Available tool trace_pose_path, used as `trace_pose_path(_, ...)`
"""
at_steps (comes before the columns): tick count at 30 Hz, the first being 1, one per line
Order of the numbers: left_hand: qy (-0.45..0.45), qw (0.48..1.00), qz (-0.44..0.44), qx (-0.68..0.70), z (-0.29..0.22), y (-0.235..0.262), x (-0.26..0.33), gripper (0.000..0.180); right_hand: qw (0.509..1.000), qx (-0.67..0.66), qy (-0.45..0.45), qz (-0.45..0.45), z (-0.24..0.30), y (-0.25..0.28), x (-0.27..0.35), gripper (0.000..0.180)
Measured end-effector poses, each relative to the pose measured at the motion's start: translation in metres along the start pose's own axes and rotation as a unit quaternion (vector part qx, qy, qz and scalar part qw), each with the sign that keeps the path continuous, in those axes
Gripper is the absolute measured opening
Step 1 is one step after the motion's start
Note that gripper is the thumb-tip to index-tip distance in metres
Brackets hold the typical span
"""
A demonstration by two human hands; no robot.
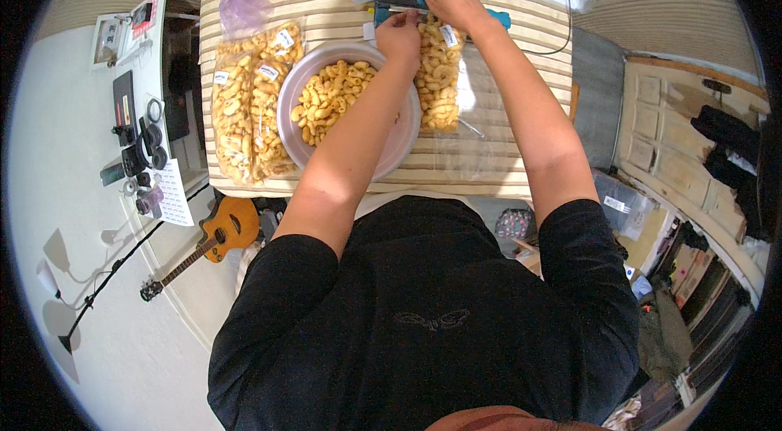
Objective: The person scoops puffed snacks from a bowl into a clear plastic bag using a spoon, then seals the bag with a handheld heat sealer. The person repeats this process for multiple bags.
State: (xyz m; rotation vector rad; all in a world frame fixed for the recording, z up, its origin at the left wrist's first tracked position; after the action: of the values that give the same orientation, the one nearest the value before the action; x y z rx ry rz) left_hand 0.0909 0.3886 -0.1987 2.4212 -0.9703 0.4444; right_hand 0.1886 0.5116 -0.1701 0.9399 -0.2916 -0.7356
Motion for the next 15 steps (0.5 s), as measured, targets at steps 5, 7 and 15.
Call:
trace_pose_path(5,0.017,0.999,-0.013,0.047,0.018,-0.012,-0.016,0.022,1.000,-0.004,-0.014,0.019,0.000,-0.003,-0.004,0.032)
trace_pose_path(7,0.026,0.999,-0.015,0.046,0.011,-0.009,-0.011,0.021,1.000,-0.008,-0.016,0.023,-0.001,-0.004,-0.004,0.031)
trace_pose_path(15,0.034,0.997,-0.016,0.074,0.006,-0.006,-0.008,0.019,0.998,-0.004,-0.020,0.051,-0.008,-0.010,-0.009,0.032)
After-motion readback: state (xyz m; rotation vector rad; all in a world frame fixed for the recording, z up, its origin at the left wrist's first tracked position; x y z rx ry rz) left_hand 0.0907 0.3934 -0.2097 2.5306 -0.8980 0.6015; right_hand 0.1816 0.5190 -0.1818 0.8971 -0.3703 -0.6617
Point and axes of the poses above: each hand's wrist, its own x-axis away from the middle knuckle, its own y-axis out of the back of the hand, z = x × y, the point moved 1 cm from there along -x, towards the middle knuckle, and after that the axes turned 8 degrees about -x, right-handed, at the moved point
